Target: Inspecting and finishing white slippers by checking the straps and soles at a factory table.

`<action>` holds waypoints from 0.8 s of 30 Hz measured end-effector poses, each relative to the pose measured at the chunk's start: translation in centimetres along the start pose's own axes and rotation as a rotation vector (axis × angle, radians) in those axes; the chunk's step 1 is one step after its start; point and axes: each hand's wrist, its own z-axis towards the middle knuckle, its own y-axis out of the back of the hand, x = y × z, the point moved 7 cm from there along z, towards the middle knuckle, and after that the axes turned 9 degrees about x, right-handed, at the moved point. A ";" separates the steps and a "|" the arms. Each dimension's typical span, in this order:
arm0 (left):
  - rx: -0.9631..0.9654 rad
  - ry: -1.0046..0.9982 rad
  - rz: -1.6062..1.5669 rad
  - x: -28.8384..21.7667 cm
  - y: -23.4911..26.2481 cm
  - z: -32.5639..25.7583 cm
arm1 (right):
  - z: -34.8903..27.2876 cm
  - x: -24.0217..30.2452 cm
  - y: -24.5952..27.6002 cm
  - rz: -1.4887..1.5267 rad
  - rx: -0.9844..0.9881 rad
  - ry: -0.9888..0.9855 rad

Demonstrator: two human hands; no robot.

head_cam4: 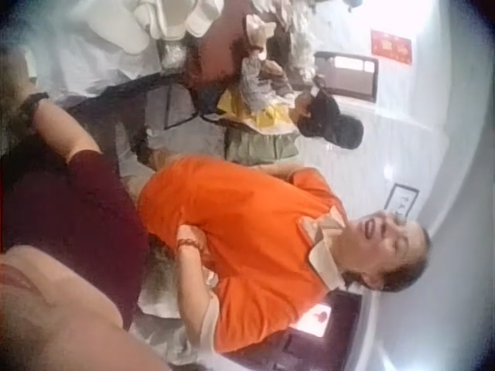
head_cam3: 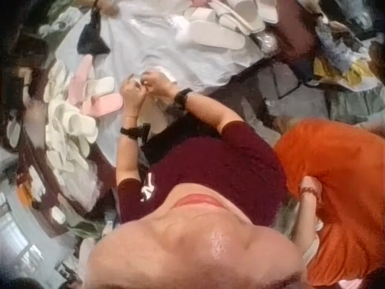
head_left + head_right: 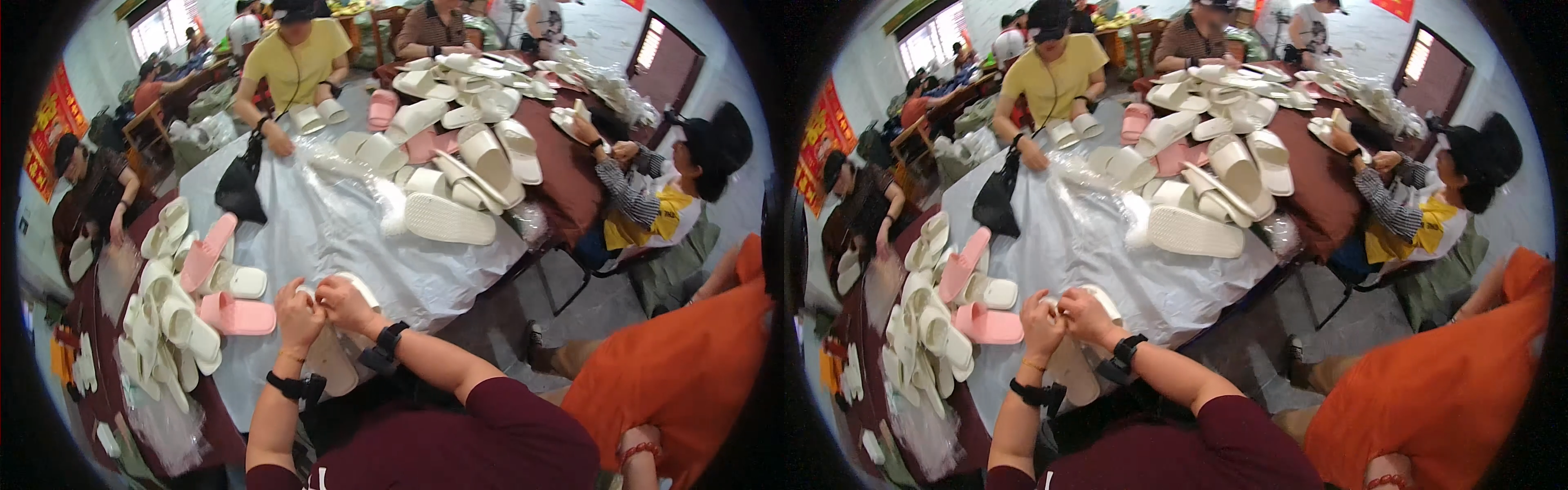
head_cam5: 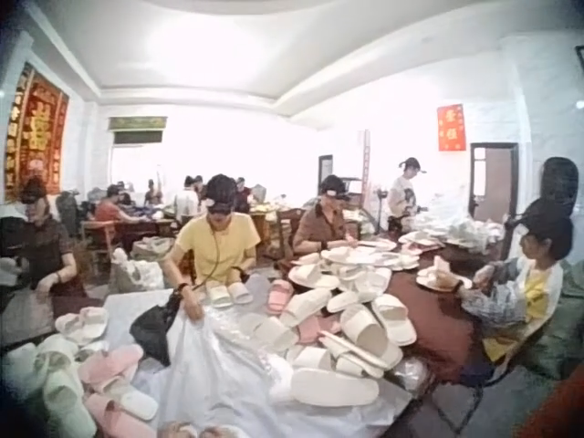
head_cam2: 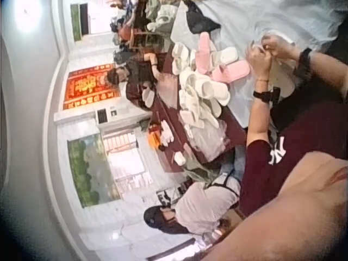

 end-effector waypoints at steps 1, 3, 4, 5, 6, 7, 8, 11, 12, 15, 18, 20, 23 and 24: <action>-0.019 0.009 0.028 0.1 0.4 -0.2 | 0.1 -0.2 0.1 -0.021 -0.014 -0.017; -0.036 -0.012 -0.001 -0.8 1.7 -0.2 | -0.4 -2.3 -0.2 -0.073 -0.036 -0.055; -0.067 -0.051 0.012 -1.1 2.0 -0.2 | -0.9 -4.4 -0.3 -0.109 -0.051 -0.078; -0.106 -0.076 0.035 -1.0 2.3 -0.4 | -0.5 -5.0 0.0 -0.083 -0.039 -0.165; -0.112 -0.018 -0.001 -0.9 3.1 -0.4 | 0.0 -3.1 1.2 -0.048 -0.098 -0.121; -0.121 0.027 -0.046 -1.5 3.8 -0.5 | 0.0 -3.8 2.1 -0.066 -0.092 -0.173; -0.186 0.076 -0.130 -1.6 4.6 -1.1 | 0.2 -3.0 2.7 -0.076 -0.110 -0.211; 0.007 0.149 -0.127 -1.6 3.8 -3.9 | -1.0 -4.1 4.4 -0.100 -0.126 -0.350; 0.207 0.170 -0.157 -1.9 2.4 -5.2 | -1.6 -4.5 4.8 -0.148 -0.124 -0.368; 0.342 0.249 0.037 -1.5 0.0 -8.8 | -4.0 -7.0 5.8 -0.139 -0.098 -0.462; 0.291 0.309 0.003 -0.7 -0.7 -8.9 | -6.2 -7.5 4.7 -0.004 0.000 -0.612; 0.261 0.299 -0.011 -1.1 -1.6 -7.2 | -6.9 -6.4 4.0 0.071 0.078 -0.677; 0.223 0.296 -0.021 0.0 -3.0 -5.8 | -7.9 -5.3 4.7 0.238 0.011 -0.655; 0.204 0.321 -0.011 0.6 -3.5 -5.4 | -8.4 -5.5 5.4 0.222 -0.018 -0.667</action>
